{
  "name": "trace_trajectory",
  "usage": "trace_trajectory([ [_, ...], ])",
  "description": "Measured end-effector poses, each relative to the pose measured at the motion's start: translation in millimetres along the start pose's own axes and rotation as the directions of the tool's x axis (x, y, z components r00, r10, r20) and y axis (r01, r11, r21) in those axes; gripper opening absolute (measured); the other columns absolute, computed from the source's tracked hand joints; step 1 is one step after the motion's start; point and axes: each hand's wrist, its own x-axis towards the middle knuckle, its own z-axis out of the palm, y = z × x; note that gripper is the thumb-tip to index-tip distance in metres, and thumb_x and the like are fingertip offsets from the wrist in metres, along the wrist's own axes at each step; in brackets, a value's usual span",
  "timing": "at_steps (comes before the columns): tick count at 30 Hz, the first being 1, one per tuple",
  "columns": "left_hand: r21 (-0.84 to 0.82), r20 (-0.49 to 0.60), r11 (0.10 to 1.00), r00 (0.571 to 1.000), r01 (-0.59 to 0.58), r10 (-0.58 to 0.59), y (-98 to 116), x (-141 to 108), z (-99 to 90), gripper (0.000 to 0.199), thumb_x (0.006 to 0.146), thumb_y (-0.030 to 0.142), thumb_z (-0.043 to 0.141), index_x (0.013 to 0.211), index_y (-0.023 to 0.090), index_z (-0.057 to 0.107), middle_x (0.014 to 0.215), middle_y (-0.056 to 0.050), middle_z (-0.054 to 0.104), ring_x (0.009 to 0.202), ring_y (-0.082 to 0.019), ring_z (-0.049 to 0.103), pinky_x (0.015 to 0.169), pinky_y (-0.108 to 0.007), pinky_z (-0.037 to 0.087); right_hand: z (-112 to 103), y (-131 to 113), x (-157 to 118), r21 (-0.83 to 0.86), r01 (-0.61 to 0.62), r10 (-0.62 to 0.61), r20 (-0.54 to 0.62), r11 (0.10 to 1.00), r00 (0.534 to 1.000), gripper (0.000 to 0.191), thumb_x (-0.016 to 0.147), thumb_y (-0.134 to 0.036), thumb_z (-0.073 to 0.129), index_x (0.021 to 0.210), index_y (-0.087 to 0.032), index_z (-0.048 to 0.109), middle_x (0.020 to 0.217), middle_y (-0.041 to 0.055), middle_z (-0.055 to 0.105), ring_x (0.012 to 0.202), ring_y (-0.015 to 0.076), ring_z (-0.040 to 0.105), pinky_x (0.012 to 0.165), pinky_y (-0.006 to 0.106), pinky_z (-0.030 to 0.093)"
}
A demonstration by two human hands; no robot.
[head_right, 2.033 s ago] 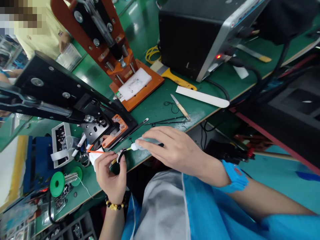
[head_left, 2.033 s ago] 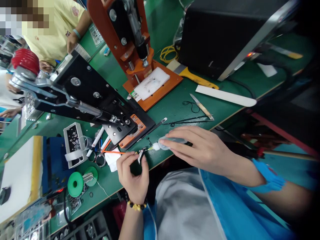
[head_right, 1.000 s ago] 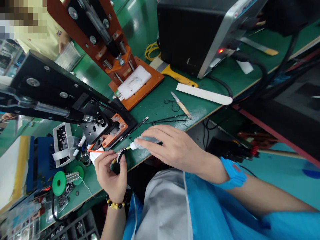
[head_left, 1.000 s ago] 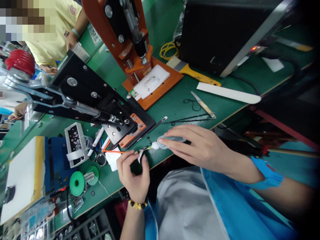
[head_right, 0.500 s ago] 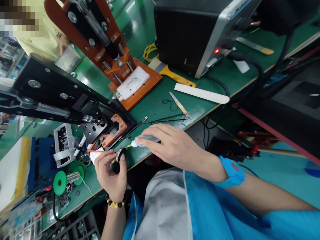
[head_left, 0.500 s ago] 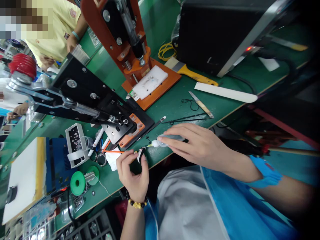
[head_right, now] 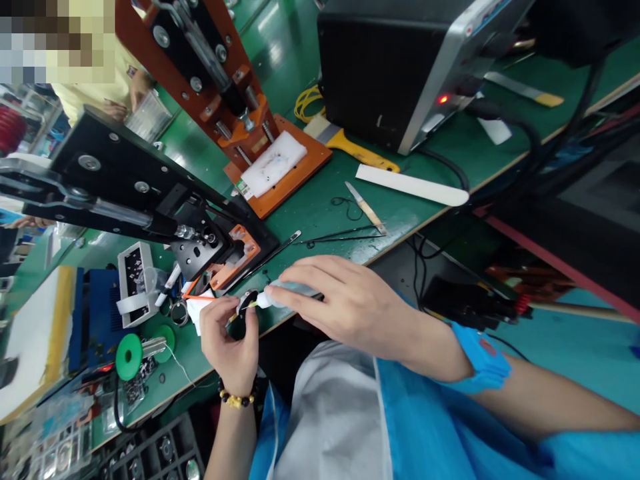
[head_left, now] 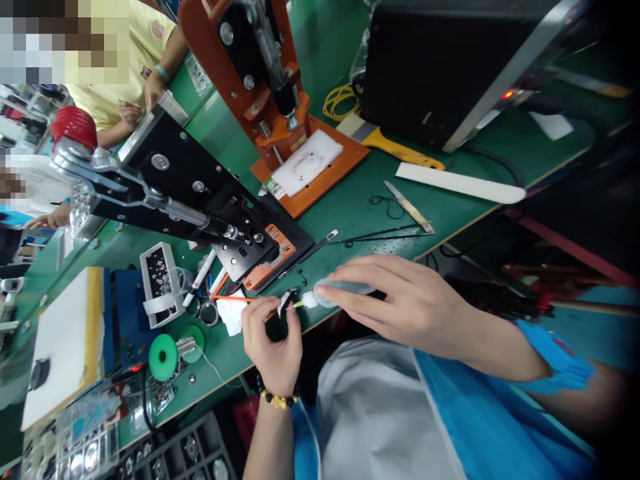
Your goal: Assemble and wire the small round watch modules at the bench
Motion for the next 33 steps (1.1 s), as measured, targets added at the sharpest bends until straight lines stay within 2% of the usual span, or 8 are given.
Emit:
trace_trajectory([
  [8, -0.009, 0.000, 1.000, 1.000, -0.015, 0.015, -1, -1, -0.2, 0.019, 0.089, 0.013, 0.072, 0.106, 0.020, 0.065, 0.103, -0.007, 0.066, 0.097, -0.022, 0.067, 0.081, -0.037, 0.060, 4, -8, -1, -0.034, 0.027, -0.026, 0.035, 0.999, 0.999, 0.034, 0.100, -0.010, 0.060, 0.133, -0.017, 0.067, 0.122, 0.0093, 0.071, 0.113, 0.0258, 0.065, 0.098, 0.043, 0.060],
  [21, 0.007, -0.002, 1.000, 1.000, -0.029, 0.029, -1, 0, -0.3, 0.020, 0.090, 0.012, 0.072, 0.107, 0.019, 0.065, 0.101, -0.007, 0.066, 0.096, -0.021, 0.066, 0.082, -0.036, 0.059, 3, -13, 3, -0.061, 0.029, -0.028, 0.011, 0.998, 1.000, 0.030, 0.100, -0.009, 0.060, 0.128, -0.015, 0.070, 0.118, 0.0086, 0.072, 0.108, 0.0254, 0.065, 0.095, 0.041, 0.058],
  [24, -0.004, -0.008, 1.000, 1.000, 0.004, -0.004, -2, -2, 0.5, 0.023, 0.089, 0.013, 0.072, 0.109, 0.020, 0.065, 0.102, -0.006, 0.065, 0.093, -0.020, 0.065, 0.081, -0.035, 0.058, 3, -15, 4, -0.065, 0.035, -0.034, 0.018, 0.997, 0.999, 0.030, 0.101, -0.008, 0.059, 0.129, -0.015, 0.069, 0.118, 0.0086, 0.072, 0.108, 0.0253, 0.065, 0.095, 0.041, 0.058],
  [29, -0.111, -0.028, 0.987, 0.992, 0.116, -0.119, -3, -5, 3.7, 0.038, 0.090, 0.013, 0.071, 0.126, 0.021, 0.060, 0.100, -0.004, 0.064, 0.091, -0.018, 0.065, 0.083, -0.032, 0.059, 6, -17, 6, -0.072, 0.046, -0.044, 0.037, 0.996, 0.998, 0.032, 0.102, -0.009, 0.057, 0.132, -0.016, 0.068, 0.119, 0.0078, 0.072, 0.110, 0.0249, 0.064, 0.097, 0.040, 0.057],
  [33, -0.142, -0.027, 0.981, 0.990, 0.130, -0.135, -3, -5, 4.7, 0.045, 0.090, 0.013, 0.071, 0.132, 0.022, 0.058, 0.100, -0.004, 0.064, 0.092, -0.017, 0.065, 0.085, -0.032, 0.058, 5, -19, 7, -0.071, 0.060, -0.056, 0.061, 0.996, 0.997, 0.032, 0.103, -0.010, 0.056, 0.132, -0.015, 0.068, 0.119, 0.0083, 0.072, 0.111, 0.0255, 0.064, 0.098, 0.041, 0.056],
])
